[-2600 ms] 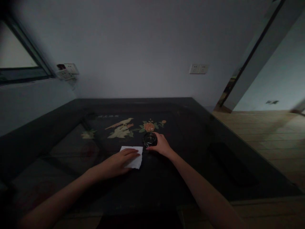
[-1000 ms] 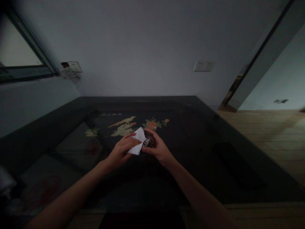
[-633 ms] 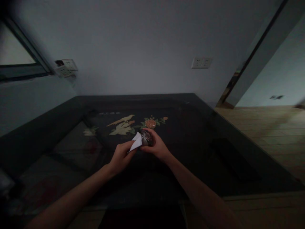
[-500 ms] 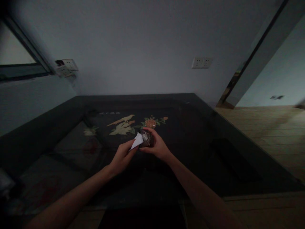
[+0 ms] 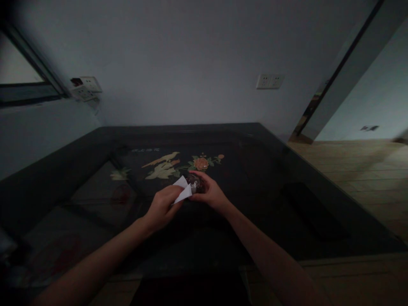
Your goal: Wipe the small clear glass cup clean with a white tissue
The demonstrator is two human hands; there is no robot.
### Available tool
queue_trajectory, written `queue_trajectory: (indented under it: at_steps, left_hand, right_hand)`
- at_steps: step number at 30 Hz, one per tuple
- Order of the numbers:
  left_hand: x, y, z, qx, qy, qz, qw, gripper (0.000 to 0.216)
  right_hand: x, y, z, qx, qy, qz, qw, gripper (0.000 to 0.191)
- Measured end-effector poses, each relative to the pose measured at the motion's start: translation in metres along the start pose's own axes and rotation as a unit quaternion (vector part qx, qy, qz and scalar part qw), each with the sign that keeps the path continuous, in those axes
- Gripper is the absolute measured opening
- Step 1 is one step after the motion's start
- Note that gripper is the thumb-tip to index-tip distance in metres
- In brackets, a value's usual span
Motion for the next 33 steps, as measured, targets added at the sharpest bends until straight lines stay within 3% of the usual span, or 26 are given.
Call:
queue_trajectory:
  at_steps: [4, 7, 11, 14, 18, 22, 25, 27, 29, 33]
  left_hand:
    - [0.005, -0.011, -0.001, 0.140, 0.035, 0.090, 0.985, 0.026]
    - [0.011, -0.010, 0.002, 0.163, 0.065, 0.124, 0.977, 0.028]
    - [0.014, -0.011, 0.004, 0.132, 0.082, 0.127, 0.980, 0.028]
    - [0.011, -0.014, 0.004, 0.092, 0.056, 0.097, 0.989, 0.028]
    - [0.009, -0.004, 0.003, -0.033, 0.026, -0.017, 0.999, 0.032]
    - [0.011, 0.019, -0.004, -0.190, 0.001, -0.189, 0.963, 0.042]
    - [0.015, 0.031, -0.010, -0.259, -0.013, -0.285, 0.923, 0.044]
    - [0.017, 0.034, -0.011, -0.269, -0.017, -0.283, 0.921, 0.043]
    - [0.015, 0.032, -0.010, -0.247, -0.021, -0.230, 0.941, 0.039]
    - [0.011, 0.013, -0.005, -0.121, -0.034, -0.094, 0.988, 0.029]
  right_hand:
    - [-0.005, 0.001, -0.002, 0.026, -0.011, 0.030, 0.999, 0.066]
    - [-0.011, 0.003, -0.003, 0.041, -0.015, 0.026, 0.999, 0.063]
    - [-0.015, 0.005, -0.002, 0.036, -0.014, 0.011, 0.999, 0.064]
    - [-0.017, 0.007, 0.000, 0.018, -0.017, 0.003, 1.000, 0.063]
    - [-0.013, 0.007, 0.002, 0.000, -0.003, -0.017, 1.000, 0.067]
    - [-0.007, 0.009, 0.002, -0.024, 0.002, -0.027, 0.999, 0.072]
    - [-0.004, 0.012, 0.000, -0.042, -0.004, -0.044, 0.998, 0.075]
    - [-0.005, 0.012, -0.001, -0.045, -0.015, -0.062, 0.997, 0.076]
    - [-0.008, 0.010, -0.002, -0.042, -0.031, -0.070, 0.996, 0.077]
    - [-0.017, 0.004, -0.001, -0.019, -0.064, -0.048, 0.997, 0.074]
Point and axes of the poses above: each hand's wrist, its own z-axis towards the middle knuckle, its own x-axis out of the palm, y = z × x, the point moved 10 cm from there along z, towards the middle knuckle, and after that the axes turned 2 degrees about y, right-handed, at the moved point
